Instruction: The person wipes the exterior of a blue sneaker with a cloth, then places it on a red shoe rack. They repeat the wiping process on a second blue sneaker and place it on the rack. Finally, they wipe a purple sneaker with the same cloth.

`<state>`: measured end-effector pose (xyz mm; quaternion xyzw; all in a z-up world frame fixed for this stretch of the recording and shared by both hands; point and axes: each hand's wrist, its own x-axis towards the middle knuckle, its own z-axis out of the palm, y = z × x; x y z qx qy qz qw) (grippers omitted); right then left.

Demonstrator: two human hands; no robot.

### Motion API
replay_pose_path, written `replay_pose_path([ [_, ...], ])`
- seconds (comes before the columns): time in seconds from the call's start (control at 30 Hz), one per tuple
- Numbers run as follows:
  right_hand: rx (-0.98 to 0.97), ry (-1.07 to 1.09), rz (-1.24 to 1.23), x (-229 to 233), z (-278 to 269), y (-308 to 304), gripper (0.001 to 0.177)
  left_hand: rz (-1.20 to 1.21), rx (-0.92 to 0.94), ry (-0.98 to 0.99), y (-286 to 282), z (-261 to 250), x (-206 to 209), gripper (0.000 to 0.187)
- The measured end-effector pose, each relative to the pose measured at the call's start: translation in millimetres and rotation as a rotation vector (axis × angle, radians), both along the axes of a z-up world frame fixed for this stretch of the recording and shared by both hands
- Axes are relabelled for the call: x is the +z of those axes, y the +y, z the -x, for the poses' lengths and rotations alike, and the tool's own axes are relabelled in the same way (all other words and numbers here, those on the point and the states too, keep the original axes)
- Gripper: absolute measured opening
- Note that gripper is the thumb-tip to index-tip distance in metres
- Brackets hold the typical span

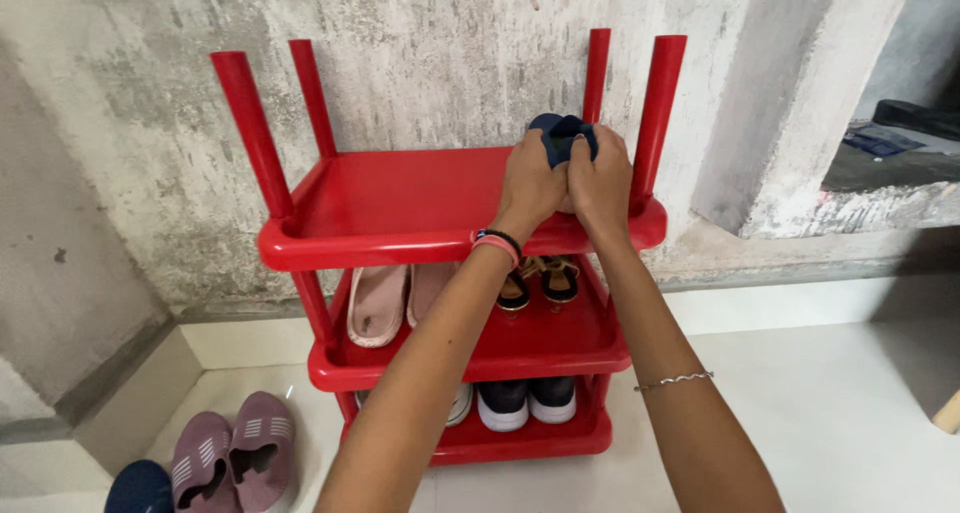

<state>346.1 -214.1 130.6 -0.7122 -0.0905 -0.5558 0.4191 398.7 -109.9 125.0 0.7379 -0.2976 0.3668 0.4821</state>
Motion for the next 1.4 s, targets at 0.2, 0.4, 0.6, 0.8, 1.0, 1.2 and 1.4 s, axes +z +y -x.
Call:
replay_pose_path([
  [0.2,0.066,-0.089,0.112,-17.4,44.2,46.2,0.045,-0.087,-0.088,-0.177,68.8,78.7,-11.2,0.052],
  [0.4,0.444,-0.018,0.033,-40.8,103.8,113.4,0.047,-0.220,-0.130,-0.213,133.9,152.5,-39.5,0.074],
  [0.6,0.680,-0.016,0.083,-72.4,137.2,174.0,0.048,-0.136,-0.021,-0.123,210.1,184.3,-65.4,0.068],
  [0.8,0.766,0.116,0.158,-109.8,147.0,226.3,0.045,0.112,0.074,0.130,295.6,185.6,-121.4,0.062],
  [1.0,0.819,0.198,0.159,-158.7,128.0,290.5,0.039,0.140,0.498,0.285,395.5,154.1,-193.5,0.056],
  [1.2,0.886,0.292,0.122,-219.6,94.4,368.7,0.034,0.238,0.784,0.487,506.0,143.9,-283.2,0.059],
  [1.4,0.900,0.470,0.107,-300.7,67.7,449.4,0.025,0.217,0.979,0.683,587.8,163.3,-385.8,0.052],
])
